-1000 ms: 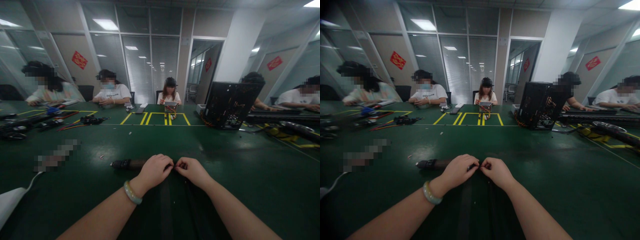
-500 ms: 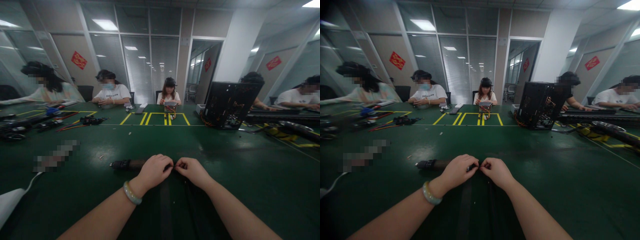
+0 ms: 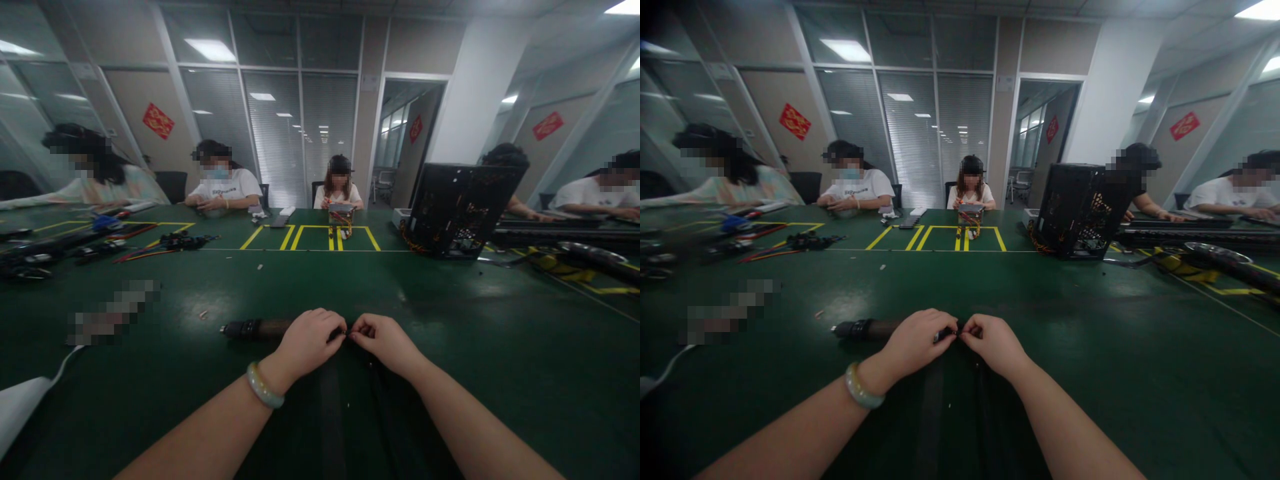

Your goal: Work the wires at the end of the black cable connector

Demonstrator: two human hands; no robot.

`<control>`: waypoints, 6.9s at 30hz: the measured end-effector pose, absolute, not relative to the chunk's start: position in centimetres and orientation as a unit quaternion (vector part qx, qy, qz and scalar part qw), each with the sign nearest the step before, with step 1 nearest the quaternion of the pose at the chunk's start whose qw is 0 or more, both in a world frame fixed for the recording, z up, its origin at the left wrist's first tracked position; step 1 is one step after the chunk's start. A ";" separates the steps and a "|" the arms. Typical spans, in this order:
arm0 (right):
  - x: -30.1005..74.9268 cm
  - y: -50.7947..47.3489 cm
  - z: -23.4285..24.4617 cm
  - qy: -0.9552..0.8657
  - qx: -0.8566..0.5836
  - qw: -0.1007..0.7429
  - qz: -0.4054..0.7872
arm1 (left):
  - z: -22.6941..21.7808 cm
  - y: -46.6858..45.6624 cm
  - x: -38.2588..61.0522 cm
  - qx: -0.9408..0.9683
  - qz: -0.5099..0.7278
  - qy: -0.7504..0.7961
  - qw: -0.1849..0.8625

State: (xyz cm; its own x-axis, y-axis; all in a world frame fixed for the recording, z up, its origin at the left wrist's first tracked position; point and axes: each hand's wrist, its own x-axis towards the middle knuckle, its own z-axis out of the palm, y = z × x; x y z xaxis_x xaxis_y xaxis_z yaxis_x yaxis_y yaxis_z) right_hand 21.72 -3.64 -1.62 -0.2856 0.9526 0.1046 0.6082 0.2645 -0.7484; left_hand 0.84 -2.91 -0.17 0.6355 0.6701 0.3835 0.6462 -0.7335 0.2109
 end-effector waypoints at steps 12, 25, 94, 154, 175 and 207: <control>21.6 -3.7 -1.5 -0.722 -0.522 0.291 0.347 | -0.1 -3.0 0.8 0.900 0.225 0.373 0.023; 21.6 -3.5 -1.8 -0.733 -0.526 0.287 0.322 | 0.0 -3.0 0.9 0.903 0.227 0.363 0.016; 21.6 -3.5 -2.3 -0.734 -0.518 0.310 0.310 | -0.2 -2.8 0.9 0.901 0.217 0.375 0.033; 21.5 -3.5 -2.3 -0.731 -0.516 0.311 0.320 | -0.4 -2.8 1.0 0.898 0.223 0.377 0.030; 21.5 -3.5 -2.0 -0.732 -0.510 0.311 0.327 | -0.4 -2.8 1.0 0.906 0.214 0.364 0.022; 21.5 -3.3 -2.4 -0.724 -0.505 0.325 0.340 | 0.1 -3.2 1.0 0.899 0.219 0.378 0.029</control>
State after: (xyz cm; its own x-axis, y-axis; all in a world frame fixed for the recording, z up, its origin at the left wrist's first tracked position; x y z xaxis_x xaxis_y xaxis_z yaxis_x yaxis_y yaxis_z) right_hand 21.53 -3.31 -2.45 -0.2791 0.9516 0.1285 0.5093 0.2601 -0.8203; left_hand 0.95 -3.20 0.07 0.6188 0.6924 0.3711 0.6666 -0.7127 0.2181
